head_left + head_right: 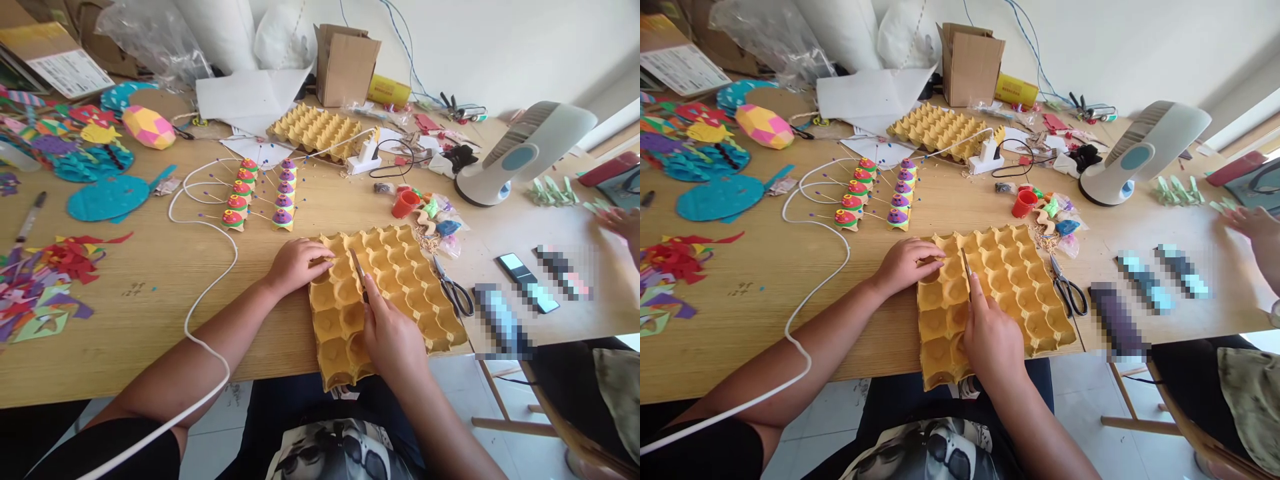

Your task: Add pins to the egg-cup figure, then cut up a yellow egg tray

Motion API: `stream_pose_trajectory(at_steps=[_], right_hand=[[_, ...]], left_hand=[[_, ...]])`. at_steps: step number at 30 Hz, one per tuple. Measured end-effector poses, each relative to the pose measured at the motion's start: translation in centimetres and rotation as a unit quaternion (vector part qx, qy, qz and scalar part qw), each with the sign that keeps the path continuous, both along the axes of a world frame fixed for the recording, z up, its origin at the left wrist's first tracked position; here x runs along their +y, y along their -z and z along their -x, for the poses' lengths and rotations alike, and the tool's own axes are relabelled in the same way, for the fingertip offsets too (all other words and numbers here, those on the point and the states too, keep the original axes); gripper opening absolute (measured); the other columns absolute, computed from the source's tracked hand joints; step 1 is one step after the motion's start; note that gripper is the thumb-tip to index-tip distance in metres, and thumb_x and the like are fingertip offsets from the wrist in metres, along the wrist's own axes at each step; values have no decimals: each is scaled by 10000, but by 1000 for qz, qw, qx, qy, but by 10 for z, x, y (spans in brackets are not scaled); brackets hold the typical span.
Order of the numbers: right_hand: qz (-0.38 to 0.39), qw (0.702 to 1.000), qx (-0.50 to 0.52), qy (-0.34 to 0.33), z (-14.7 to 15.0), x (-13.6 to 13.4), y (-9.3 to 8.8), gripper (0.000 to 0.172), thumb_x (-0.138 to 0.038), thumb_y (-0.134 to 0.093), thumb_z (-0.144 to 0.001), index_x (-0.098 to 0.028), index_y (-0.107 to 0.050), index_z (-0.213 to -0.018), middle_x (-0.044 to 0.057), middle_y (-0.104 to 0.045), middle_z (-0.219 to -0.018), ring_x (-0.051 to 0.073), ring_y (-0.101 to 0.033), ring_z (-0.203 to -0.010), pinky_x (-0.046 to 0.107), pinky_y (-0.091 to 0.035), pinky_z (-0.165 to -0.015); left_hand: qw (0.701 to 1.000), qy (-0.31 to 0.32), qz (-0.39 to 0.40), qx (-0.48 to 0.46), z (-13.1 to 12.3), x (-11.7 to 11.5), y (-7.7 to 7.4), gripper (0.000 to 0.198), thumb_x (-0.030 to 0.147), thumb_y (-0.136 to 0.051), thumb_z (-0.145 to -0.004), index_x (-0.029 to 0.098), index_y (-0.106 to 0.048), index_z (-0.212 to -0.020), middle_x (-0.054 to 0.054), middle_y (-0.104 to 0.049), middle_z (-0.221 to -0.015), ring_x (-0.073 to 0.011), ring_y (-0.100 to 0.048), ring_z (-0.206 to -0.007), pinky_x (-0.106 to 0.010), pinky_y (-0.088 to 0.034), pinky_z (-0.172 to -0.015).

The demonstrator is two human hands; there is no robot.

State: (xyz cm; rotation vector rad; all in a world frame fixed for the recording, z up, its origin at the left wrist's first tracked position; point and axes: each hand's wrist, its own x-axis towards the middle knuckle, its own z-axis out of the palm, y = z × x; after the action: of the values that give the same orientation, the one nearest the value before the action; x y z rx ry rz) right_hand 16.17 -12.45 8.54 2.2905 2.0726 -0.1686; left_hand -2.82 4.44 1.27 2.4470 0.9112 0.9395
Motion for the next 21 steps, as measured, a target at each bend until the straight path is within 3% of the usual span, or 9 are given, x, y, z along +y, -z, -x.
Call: stream_pose_trajectory(at_steps=[21], right_hand=[[38, 998, -44, -14, 6, 6, -7, 644, -222, -416, -1029, -215, -288, -1661, 78, -774, -1015, 197, -738, -717, 285, -492, -565]], left_hand=[[1000, -2, 4, 2, 0, 1, 0, 226, 425, -671, -959, 251, -801, -1022, -32, -813, -1051, -208, -734, -906, -350, -516, -855]])
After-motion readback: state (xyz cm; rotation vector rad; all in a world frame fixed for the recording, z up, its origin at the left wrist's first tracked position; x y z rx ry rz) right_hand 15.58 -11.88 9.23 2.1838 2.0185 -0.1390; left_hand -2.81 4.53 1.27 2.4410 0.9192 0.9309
